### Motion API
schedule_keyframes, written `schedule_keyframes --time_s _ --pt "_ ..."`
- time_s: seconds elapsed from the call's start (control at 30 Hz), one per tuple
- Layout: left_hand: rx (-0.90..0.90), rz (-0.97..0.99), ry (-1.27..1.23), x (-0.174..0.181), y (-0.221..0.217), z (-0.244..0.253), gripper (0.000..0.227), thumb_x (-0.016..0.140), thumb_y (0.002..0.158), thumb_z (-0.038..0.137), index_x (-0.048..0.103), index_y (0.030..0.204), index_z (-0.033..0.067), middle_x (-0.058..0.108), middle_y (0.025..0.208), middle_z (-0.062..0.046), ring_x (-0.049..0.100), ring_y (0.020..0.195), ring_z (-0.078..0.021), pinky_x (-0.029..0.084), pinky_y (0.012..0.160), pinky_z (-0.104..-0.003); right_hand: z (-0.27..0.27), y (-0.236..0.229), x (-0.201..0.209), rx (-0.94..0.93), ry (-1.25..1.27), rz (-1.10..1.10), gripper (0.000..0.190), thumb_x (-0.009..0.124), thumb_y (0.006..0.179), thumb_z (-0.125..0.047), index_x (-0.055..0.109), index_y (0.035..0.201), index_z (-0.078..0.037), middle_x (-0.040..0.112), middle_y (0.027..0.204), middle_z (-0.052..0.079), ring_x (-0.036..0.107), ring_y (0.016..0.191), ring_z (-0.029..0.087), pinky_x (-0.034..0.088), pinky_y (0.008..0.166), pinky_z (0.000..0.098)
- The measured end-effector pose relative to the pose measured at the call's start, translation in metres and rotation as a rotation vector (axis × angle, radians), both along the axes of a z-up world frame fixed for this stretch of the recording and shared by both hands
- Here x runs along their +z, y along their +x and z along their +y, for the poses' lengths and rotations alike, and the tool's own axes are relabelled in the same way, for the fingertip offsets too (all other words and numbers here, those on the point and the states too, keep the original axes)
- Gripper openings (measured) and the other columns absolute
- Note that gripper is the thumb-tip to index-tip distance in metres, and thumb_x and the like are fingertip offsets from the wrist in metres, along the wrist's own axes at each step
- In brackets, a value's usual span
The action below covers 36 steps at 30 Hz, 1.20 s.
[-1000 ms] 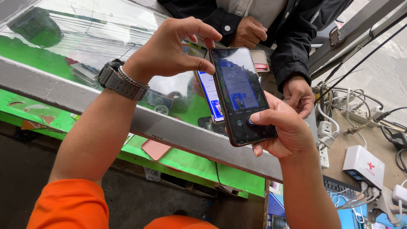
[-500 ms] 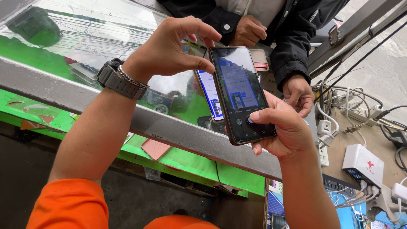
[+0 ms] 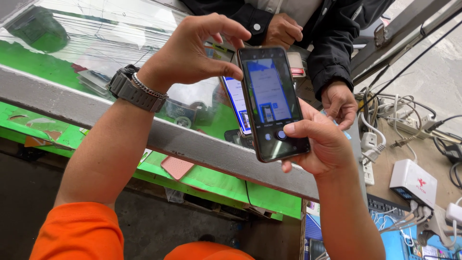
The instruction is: A person at a mobile repair shop handles prying tools, inspects a customer's phone, takes photos of it, and accepts payment.
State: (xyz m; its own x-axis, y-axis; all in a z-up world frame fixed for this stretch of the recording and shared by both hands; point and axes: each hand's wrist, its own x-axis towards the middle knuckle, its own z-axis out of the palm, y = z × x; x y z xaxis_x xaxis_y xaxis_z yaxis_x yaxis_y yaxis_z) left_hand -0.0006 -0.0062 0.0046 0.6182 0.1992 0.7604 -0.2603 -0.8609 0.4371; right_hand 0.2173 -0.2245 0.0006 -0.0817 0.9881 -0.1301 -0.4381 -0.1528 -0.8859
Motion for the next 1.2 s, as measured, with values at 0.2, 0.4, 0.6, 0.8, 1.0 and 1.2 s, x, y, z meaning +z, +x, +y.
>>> schedule_keyframes --time_s 0.2,0.4,0.6,0.8,1.0,1.2 --pt "0.049 -0.020 0.026 -0.010 0.003 0.013 0.042 0.077 0.104 0.031 0.062 0.133 0.0061 0.067 0.123 -0.011 0.063 0.112 -0.0234 0.047 0.092 -0.038 -0.024 -0.005 -0.008 0.082 0.253 0.200 0.079 0.068 0.079 0.004 0.034 0.150 0.009 0.062 0.120 0.038 0.069 0.092 0.056 0.065 0.054 0.0508" --pt "0.093 0.032 0.096 -0.021 -0.001 0.023 0.030 0.076 0.114 0.018 0.070 0.130 -0.0069 0.069 0.117 -0.019 0.065 0.109 -0.0295 0.051 0.091 -0.040 -0.110 0.003 -0.038 -0.128 0.473 0.061 0.081 0.075 0.082 0.006 0.031 0.150 0.007 0.056 0.132 0.038 0.072 0.092 0.051 0.068 0.063 0.0444" --pt "0.115 0.071 0.155 -0.032 -0.013 0.027 0.043 0.071 0.125 0.025 0.072 0.135 -0.0170 0.070 0.125 -0.027 0.067 0.120 -0.0381 0.052 0.102 -0.047 -0.198 0.012 -0.051 -0.331 0.492 -0.002 0.073 0.072 0.084 0.009 0.039 0.149 0.000 0.059 0.125 0.035 0.070 0.101 0.056 0.069 0.061 0.0396" --pt "0.218 -0.033 0.391 -0.023 -0.024 -0.032 0.036 0.076 0.132 0.013 0.071 0.131 -0.0229 0.064 0.130 -0.036 0.062 0.127 -0.0477 0.051 0.110 -0.054 -0.289 0.039 -0.086 -0.443 0.538 0.110 0.076 0.074 0.090 -0.004 0.034 0.154 -0.001 0.052 0.136 0.035 0.064 0.103 0.058 0.067 0.064 0.0484" --pt "0.276 -0.179 0.137 -0.074 0.001 -0.229 0.023 0.062 0.105 0.014 0.063 0.095 -0.0059 0.066 0.088 -0.017 0.064 0.084 -0.0354 0.049 0.075 -0.043 -0.373 0.059 -0.154 -0.527 0.396 0.103 0.072 0.075 0.089 -0.005 0.039 0.152 -0.004 0.052 0.141 0.028 0.061 0.116 0.050 0.069 0.071 0.0518" --pt "0.035 0.041 0.077 -0.116 0.064 -0.314 0.011 0.070 0.094 0.012 0.067 0.098 0.0020 0.063 0.091 -0.014 0.061 0.080 -0.0300 0.051 0.073 -0.040 -0.441 0.057 -0.240 -0.654 0.231 0.200 0.076 0.076 0.085 -0.003 0.037 0.151 -0.002 0.058 0.131 0.033 0.068 0.100 0.053 0.069 0.065 0.0542"
